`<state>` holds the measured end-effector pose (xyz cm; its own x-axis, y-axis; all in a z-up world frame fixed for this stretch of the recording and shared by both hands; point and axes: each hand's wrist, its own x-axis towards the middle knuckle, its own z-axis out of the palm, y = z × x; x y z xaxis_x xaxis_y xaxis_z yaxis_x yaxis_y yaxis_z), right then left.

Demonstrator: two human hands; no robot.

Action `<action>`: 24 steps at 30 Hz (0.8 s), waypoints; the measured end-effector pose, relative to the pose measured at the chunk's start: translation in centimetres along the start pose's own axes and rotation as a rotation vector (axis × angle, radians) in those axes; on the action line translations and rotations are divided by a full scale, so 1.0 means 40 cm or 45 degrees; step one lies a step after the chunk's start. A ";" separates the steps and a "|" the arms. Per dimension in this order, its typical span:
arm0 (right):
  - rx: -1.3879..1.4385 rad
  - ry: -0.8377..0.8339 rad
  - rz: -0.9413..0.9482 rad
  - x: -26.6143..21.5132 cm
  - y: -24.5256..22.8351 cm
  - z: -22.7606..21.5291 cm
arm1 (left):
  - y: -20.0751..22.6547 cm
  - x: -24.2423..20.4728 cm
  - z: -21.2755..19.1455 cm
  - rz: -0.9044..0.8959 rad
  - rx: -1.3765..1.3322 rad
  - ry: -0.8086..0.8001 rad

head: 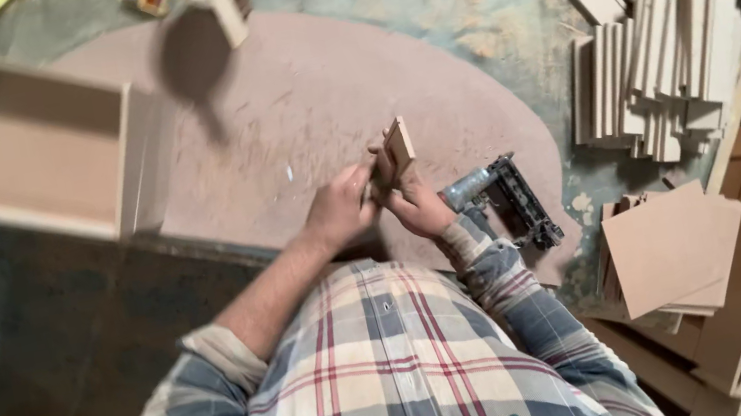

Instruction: The person assembles small wooden boxes by applying glue to wooden pieces and using a nail gun to fasten them together. The person handles multiple wooden components, applies adhesive, and secures joints with nails to form box structures.

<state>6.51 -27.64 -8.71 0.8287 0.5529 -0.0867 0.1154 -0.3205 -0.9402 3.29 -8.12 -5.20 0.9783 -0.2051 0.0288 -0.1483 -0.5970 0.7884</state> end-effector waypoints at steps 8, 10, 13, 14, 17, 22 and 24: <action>-0.148 -0.196 -0.488 -0.063 -0.147 0.039 | 0.038 -0.127 -0.070 0.207 0.107 0.360; -0.315 -0.156 -0.509 -0.072 -0.180 0.036 | 0.037 -0.138 -0.071 0.204 0.134 0.380; -0.364 -0.147 -0.311 -0.105 -0.216 0.053 | 0.037 -0.167 -0.081 0.121 0.088 0.249; -0.354 -0.143 -0.229 -0.087 -0.226 0.045 | 0.035 -0.158 -0.093 0.188 0.083 0.258; -0.247 -0.096 -0.264 -0.057 -0.242 0.028 | 0.026 -0.145 -0.106 0.352 0.060 0.295; -0.320 0.011 -0.305 -0.069 -0.259 0.042 | -0.003 -0.148 -0.104 0.319 0.024 0.156; -0.382 0.050 -0.308 -0.054 -0.276 0.039 | -0.015 -0.128 -0.115 0.376 0.028 0.158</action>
<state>2.61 -24.09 1.35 0.7777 0.6120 0.1439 0.4603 -0.3984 -0.7933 -0.95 -3.13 -2.98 0.9026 -0.2764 0.3299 -0.4300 -0.5428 0.7215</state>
